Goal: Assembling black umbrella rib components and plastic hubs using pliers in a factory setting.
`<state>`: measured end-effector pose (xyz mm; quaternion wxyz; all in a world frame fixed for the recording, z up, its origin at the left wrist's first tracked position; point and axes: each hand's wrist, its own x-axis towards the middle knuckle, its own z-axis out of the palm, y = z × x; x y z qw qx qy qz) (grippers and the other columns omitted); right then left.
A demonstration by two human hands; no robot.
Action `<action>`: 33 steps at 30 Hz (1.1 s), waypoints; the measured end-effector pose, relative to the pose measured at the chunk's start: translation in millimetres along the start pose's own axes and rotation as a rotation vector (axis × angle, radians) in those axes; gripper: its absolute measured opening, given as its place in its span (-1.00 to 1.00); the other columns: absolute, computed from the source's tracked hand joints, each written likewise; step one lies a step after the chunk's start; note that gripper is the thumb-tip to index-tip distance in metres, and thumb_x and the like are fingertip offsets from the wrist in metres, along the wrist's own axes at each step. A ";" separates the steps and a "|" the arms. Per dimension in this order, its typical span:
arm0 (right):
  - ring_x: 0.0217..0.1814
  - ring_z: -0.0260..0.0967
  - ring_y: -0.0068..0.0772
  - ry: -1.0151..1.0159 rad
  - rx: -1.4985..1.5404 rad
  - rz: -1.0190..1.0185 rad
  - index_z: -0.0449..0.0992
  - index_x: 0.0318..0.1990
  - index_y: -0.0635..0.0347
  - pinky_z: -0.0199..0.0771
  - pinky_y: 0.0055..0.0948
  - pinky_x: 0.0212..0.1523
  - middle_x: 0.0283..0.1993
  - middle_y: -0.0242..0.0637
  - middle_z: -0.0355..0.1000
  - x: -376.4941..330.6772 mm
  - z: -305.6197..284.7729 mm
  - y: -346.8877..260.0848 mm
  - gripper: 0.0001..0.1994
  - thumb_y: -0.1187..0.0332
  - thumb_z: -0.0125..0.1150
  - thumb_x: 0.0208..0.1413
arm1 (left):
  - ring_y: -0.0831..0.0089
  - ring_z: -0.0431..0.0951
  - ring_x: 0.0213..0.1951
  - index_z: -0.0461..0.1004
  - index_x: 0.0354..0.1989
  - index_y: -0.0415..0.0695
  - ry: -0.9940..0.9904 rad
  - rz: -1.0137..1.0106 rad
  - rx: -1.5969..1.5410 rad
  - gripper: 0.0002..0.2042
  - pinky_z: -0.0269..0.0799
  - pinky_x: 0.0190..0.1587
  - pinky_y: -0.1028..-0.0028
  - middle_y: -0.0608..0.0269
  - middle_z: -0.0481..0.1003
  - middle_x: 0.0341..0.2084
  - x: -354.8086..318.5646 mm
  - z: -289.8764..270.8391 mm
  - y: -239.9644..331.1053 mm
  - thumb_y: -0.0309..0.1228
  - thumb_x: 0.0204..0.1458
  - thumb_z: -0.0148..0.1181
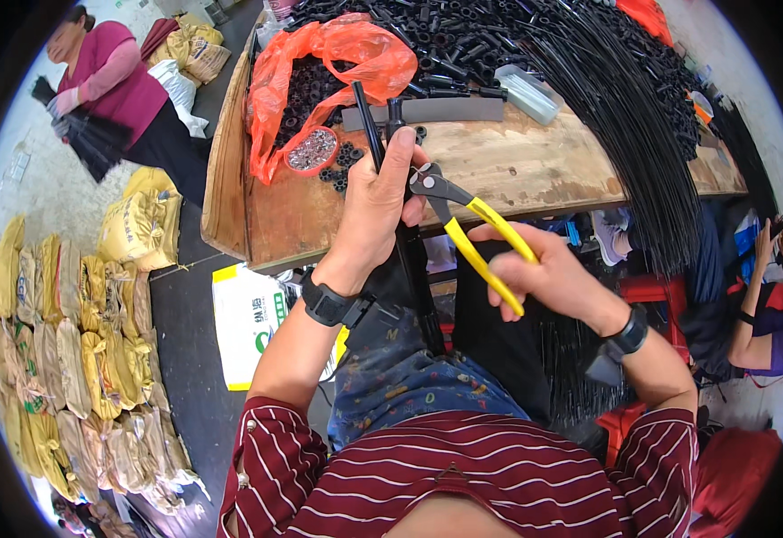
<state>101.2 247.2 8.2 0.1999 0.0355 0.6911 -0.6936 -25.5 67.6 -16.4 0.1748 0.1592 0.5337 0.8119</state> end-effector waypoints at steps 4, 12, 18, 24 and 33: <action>-0.64 0.38 -0.57 0.119 -0.236 -0.177 0.25 0.17 0.31 0.40 -0.56 -0.52 -0.39 -0.29 0.46 1.7 10.5 10.5 -0.40 0.38 0.35 -0.03 | 0.68 0.23 -0.76 0.39 -0.42 -0.16 0.039 -0.021 0.005 -0.62 0.10 -0.71 0.63 0.36 0.36 -0.69 -1.6 3.0 1.0 -0.05 0.19 0.05; -0.09 0.40 -0.10 0.664 -1.249 -1.002 0.31 0.12 0.27 0.44 -0.30 -0.15 -0.04 -0.10 0.40 13.4 -18.5 15.1 -0.34 0.44 0.35 -0.26 | 0.68 0.17 -0.76 0.36 -0.31 -0.14 0.135 -0.026 0.030 -0.60 0.05 -0.69 0.60 0.40 0.27 -0.72 -0.1 7.7 0.8 0.01 0.21 -0.03; -0.36 0.42 -0.43 0.233 -0.490 -0.312 0.28 0.16 0.27 0.45 -0.43 -0.33 -0.20 -0.18 0.49 -8.6 -22.6 -6.6 -0.56 0.37 0.14 0.13 | 0.66 0.17 -0.75 0.38 -0.23 -0.19 -0.121 -0.025 0.025 -0.47 0.08 -0.67 0.60 0.40 0.26 -0.73 -3.4 -5.8 1.9 0.11 0.23 -0.21; -0.61 0.45 -0.46 -0.036 0.158 0.120 0.24 0.18 0.29 0.44 -0.60 -0.59 -0.51 -0.21 0.47 -11.3 -7.5 -14.7 -0.54 0.20 0.05 0.24 | 0.69 0.19 -0.75 0.43 -0.31 -0.20 -0.050 -0.052 0.029 -0.48 0.06 -0.67 0.63 0.40 0.33 -0.71 -4.2 4.9 4.7 0.10 0.22 -0.14; -0.37 0.43 -0.24 0.456 -1.064 -0.714 0.26 0.17 0.31 0.46 -0.39 -0.33 -0.11 -0.12 0.41 4.6 -12.8 -1.4 -0.32 0.45 0.35 -0.21 | 0.68 0.20 -0.75 0.43 -0.31 -0.20 0.003 -0.046 -0.021 -0.51 0.06 -0.67 0.61 0.40 0.34 -0.69 1.6 4.4 -0.5 0.08 0.19 -0.06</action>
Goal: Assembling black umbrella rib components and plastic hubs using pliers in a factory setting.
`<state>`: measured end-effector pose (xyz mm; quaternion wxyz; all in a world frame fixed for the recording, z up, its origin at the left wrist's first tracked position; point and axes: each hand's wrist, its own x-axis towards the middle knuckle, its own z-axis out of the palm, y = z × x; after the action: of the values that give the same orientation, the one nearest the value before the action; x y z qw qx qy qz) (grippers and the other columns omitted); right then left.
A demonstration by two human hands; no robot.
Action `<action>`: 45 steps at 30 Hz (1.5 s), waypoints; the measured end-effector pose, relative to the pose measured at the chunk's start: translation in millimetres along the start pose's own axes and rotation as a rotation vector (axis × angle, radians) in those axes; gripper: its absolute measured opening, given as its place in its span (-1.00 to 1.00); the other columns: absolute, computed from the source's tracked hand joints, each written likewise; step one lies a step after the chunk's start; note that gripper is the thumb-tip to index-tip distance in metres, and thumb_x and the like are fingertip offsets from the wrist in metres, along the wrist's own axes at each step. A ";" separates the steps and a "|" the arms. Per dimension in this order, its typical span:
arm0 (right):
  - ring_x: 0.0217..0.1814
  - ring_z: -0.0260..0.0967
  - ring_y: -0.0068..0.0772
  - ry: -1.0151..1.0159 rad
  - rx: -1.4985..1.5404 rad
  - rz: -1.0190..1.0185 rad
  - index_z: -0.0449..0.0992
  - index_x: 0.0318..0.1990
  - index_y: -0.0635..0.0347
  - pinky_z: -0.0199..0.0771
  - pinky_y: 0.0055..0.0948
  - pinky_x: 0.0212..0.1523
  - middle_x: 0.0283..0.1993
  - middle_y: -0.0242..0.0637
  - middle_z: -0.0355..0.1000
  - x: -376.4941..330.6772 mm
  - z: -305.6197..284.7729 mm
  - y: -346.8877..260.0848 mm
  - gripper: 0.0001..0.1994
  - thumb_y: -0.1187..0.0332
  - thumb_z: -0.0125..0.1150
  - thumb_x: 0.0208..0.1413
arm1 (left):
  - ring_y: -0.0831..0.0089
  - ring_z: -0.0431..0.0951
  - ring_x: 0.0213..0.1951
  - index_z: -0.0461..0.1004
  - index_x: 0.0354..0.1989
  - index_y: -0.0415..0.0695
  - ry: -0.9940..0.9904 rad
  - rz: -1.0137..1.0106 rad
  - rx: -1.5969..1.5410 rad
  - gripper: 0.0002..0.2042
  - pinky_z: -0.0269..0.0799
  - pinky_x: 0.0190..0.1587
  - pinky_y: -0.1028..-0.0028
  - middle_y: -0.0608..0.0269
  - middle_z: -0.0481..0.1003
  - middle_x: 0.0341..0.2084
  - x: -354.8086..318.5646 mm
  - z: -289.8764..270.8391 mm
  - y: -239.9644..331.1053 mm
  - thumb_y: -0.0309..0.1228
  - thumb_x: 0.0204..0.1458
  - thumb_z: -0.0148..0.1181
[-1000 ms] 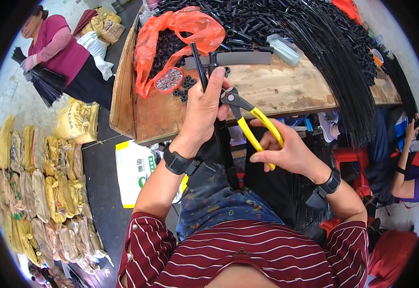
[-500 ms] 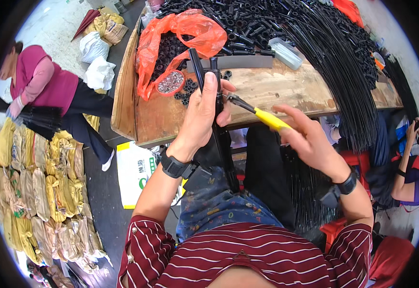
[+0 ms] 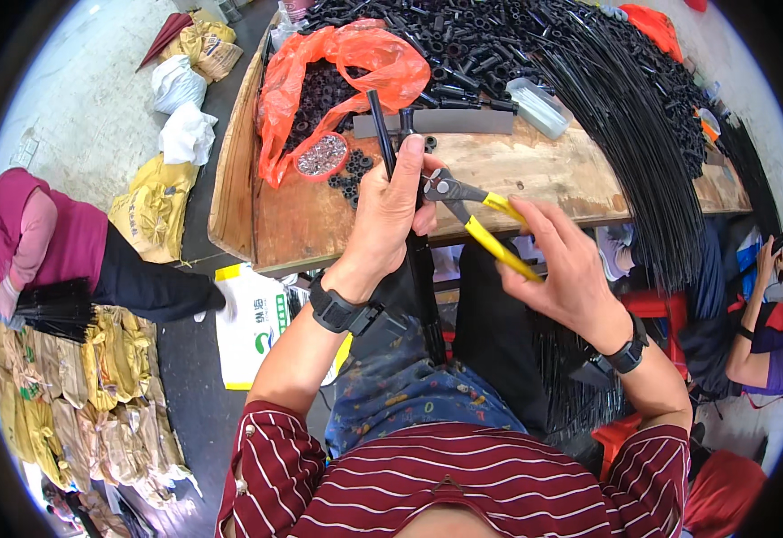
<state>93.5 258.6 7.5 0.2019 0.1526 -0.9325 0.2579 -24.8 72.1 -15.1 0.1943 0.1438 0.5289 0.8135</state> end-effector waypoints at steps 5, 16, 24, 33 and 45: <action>-0.22 0.41 -0.10 0.020 -0.108 -0.171 0.31 0.13 0.30 0.46 -0.29 -0.20 -0.10 -0.08 0.41 1.9 -3.5 10.3 -0.37 0.47 0.31 -0.22 | 0.68 0.17 -0.75 0.42 -0.30 -0.21 0.015 0.007 0.026 -0.47 0.06 -0.67 0.61 0.41 0.30 -0.70 -2.4 -1.5 0.5 0.11 0.20 -0.12; -0.34 0.55 -0.34 -0.843 1.260 0.765 0.28 0.14 0.27 0.58 -0.43 -0.28 -0.30 -0.11 0.52 13.6 -15.2 5.5 -0.51 0.02 -0.20 0.33 | 0.73 0.14 -0.76 0.43 -0.30 -0.22 -0.195 -0.071 0.017 -0.42 0.04 -0.68 0.65 0.44 0.29 -0.72 1.0 0.7 2.2 0.14 0.23 -0.23; -0.27 0.54 -0.34 -0.770 1.233 0.732 0.14 0.27 0.27 0.54 -0.45 -0.21 -0.24 -0.11 0.52 13.8 -12.1 5.3 -0.44 -0.01 -0.20 0.32 | 0.73 0.15 -0.76 0.43 -0.31 -0.21 -0.227 -0.066 -0.005 -0.44 0.05 -0.68 0.65 0.43 0.29 -0.73 3.9 -2.4 -0.2 0.11 0.24 -0.24; -0.60 0.40 -0.45 -0.698 1.879 0.776 0.24 0.15 0.32 0.45 -0.49 -0.59 -0.56 -0.28 0.37 -12.5 19.5 -1.3 -0.54 0.08 -0.15 0.32 | 0.73 0.16 -0.76 0.44 -0.34 -0.21 -0.170 -0.061 0.029 -0.45 0.06 -0.69 0.65 0.41 0.32 -0.71 0.1 4.8 3.0 0.10 0.24 -0.20; -0.51 0.42 -0.34 0.173 -0.223 -0.199 0.29 0.17 0.26 0.45 -0.43 -0.44 -0.24 -0.11 0.45 4.6 8.5 12.1 -0.34 0.45 0.32 -0.21 | 0.69 0.14 -0.75 0.45 -0.29 -0.24 -0.054 -0.026 0.035 -0.45 0.03 -0.66 0.61 0.40 0.29 -0.74 5.6 0.3 -2.1 0.09 0.23 -0.16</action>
<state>82.3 263.1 -2.1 0.3215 0.1979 -0.9148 0.1439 -29.3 75.8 -16.7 0.2165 0.1623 0.5395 0.7973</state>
